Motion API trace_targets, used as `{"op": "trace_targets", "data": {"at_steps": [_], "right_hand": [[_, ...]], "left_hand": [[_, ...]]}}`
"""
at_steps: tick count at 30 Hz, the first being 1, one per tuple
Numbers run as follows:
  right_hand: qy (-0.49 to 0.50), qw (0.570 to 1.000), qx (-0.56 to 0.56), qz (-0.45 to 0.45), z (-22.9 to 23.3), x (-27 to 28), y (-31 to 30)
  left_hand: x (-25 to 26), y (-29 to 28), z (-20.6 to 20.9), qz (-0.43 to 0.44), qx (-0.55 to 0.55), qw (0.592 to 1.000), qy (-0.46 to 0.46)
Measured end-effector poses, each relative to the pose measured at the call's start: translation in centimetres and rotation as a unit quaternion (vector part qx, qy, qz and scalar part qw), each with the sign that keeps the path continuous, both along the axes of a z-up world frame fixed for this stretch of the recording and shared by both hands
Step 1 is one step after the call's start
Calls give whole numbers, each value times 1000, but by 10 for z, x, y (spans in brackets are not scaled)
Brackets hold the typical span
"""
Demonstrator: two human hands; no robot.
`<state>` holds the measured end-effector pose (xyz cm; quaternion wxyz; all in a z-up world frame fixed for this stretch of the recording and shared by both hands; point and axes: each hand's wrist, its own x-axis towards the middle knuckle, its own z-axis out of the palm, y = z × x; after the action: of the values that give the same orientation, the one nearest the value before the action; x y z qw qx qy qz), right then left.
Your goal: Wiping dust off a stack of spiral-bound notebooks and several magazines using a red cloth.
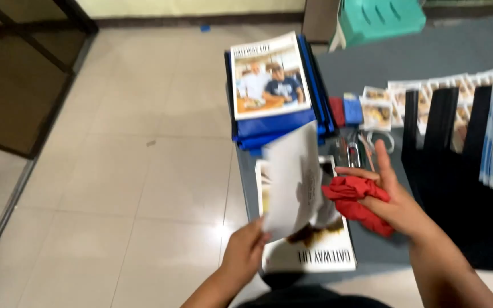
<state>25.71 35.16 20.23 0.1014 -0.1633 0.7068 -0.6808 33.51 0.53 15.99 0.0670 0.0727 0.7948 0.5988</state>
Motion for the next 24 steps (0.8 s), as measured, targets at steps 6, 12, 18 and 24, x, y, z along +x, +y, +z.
{"op": "trace_targets", "data": {"at_steps": [6, 12, 18, 24], "right_hand": [[9, 995, 75, -69, 64, -72, -9], [42, 980, 109, -160, 73, -184, -32], [139, 973, 146, -115, -44, -317, -29], [15, 994, 0, -107, -123, -370, -39]], "left_hand": [[-62, 5, 86, -37, -203, 873, 442], [-189, 1, 70, -17, -376, 739, 559], [-321, -5, 13, -28, -425, 706, 565], [-396, -4, -74, -98, -461, 719, 511]]}}
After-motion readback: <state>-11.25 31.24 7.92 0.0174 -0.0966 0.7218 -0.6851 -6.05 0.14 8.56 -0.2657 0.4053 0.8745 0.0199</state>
